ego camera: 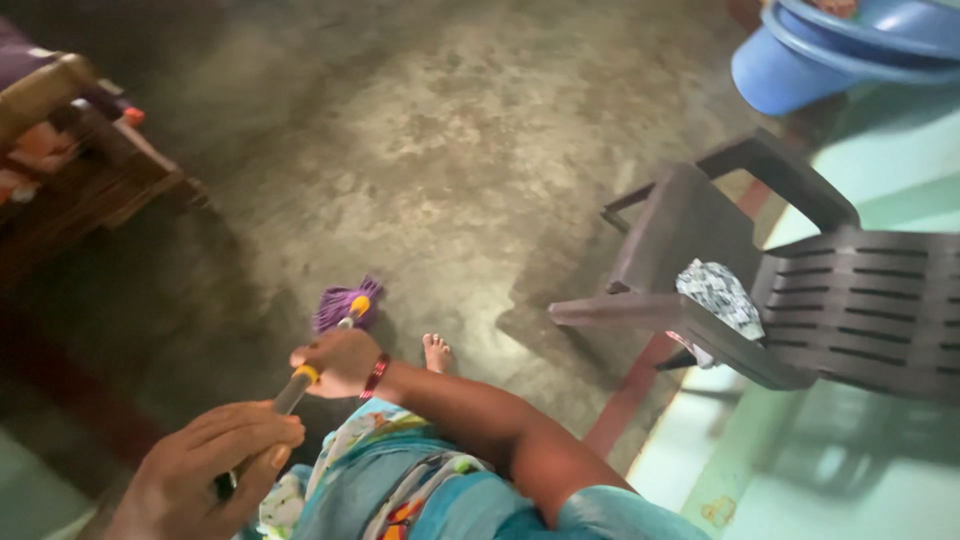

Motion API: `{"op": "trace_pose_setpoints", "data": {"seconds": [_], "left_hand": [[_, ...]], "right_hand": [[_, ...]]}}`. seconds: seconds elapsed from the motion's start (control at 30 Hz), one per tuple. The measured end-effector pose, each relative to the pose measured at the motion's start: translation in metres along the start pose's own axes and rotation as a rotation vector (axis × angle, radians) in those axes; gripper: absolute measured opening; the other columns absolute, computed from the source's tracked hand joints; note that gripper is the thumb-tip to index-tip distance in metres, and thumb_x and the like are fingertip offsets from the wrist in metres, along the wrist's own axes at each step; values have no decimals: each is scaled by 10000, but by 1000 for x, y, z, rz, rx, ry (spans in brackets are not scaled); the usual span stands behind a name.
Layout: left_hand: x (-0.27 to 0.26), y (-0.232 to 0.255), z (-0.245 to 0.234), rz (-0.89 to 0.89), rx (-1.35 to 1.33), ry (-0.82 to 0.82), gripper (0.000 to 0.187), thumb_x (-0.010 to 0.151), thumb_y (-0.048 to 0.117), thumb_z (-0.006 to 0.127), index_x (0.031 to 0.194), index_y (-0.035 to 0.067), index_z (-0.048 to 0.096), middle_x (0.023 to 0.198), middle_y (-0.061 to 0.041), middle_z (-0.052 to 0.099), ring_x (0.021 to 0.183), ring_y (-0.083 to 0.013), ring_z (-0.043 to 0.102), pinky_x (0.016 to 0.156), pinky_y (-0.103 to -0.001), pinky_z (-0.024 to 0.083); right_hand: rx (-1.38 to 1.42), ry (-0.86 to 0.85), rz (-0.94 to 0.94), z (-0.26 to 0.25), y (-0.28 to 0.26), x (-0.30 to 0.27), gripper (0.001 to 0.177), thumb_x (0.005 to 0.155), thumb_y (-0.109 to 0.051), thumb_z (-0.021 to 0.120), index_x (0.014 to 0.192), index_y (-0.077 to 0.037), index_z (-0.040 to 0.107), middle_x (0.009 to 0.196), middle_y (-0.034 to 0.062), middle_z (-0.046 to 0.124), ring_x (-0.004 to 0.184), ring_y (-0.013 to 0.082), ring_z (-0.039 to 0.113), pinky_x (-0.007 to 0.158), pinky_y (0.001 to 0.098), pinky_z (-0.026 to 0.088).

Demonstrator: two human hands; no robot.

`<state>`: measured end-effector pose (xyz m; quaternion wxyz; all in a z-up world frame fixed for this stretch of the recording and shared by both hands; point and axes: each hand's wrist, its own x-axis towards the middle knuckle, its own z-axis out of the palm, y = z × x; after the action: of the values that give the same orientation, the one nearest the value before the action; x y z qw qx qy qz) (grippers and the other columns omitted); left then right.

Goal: The person mops the floor using a mop and a bucket of water, occasionally wringing the mop head by hand into the bucket.

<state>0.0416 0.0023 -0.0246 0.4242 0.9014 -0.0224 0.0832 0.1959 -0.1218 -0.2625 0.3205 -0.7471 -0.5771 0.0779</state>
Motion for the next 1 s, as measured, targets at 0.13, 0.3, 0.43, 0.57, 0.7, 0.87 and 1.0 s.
{"op": "trace_pose_setpoints", "data": {"seconds": [0.13, 0.3, 0.43, 0.57, 0.7, 0.87, 1.0], "left_hand": [[65, -19, 46, -9, -227, 65, 196, 858, 65, 745, 1053, 55, 764, 1026, -38, 814, 1066, -190, 780, 1104, -400, 541], [172, -43, 130, -3, -249, 106, 240, 849, 92, 769, 1086, 61, 755, 1260, -141, 724, 1303, -290, 642, 1029, -405, 528], [250, -48, 204, -97, -76, 5, 355, 844, 323, 780, 1137, 124, 758, 1261, -183, 700, 1083, -339, 701, 852, -395, 574], [303, -37, 245, -274, 22, -353, 437, 838, 470, 734, 1214, 247, 732, 917, -137, 770, 806, -338, 734, 715, -435, 561], [317, -30, 257, -193, 20, -381, 430, 825, 466, 742, 1186, 233, 735, 768, -140, 736, 713, -346, 718, 645, -449, 556], [294, -22, 239, -15, -29, -396, 404, 797, 473, 758, 1099, 205, 747, 790, -110, 752, 674, -323, 727, 609, -438, 561], [256, 7, 193, -4, 64, -350, 368, 771, 492, 773, 1024, 225, 782, 723, -108, 747, 658, -326, 720, 586, -435, 551]], "right_hand": [[-139, 34, 167, -32, 89, -13, 243, 793, -391, 778, 940, -238, 659, 858, 13, 707, 828, 269, 708, 649, 438, 535], [-252, 180, 448, -70, 226, -36, 268, 773, -342, 750, 1024, -278, 685, 996, -28, 723, 911, 268, 704, 741, 451, 552], [-243, 220, 753, -108, 323, -67, 227, 849, -382, 728, 1047, -281, 682, 1105, -16, 717, 930, 325, 702, 750, 495, 559], [-263, 366, 840, -142, 373, -108, 305, 794, -381, 735, 1043, -218, 669, 1153, 34, 706, 857, 384, 676, 683, 518, 538], [-274, 406, 853, -155, 371, -139, 324, 823, -408, 754, 977, -154, 626, 1014, 62, 696, 881, 382, 680, 695, 509, 531], [-364, 530, 803, -141, 325, -157, 279, 819, -329, 761, 893, -115, 597, 886, 102, 673, 824, 375, 670, 688, 504, 525], [-428, 578, 671, -125, 265, -149, 248, 855, -300, 754, 858, -112, 592, 849, 103, 669, 807, 366, 665, 698, 498, 520]]}}
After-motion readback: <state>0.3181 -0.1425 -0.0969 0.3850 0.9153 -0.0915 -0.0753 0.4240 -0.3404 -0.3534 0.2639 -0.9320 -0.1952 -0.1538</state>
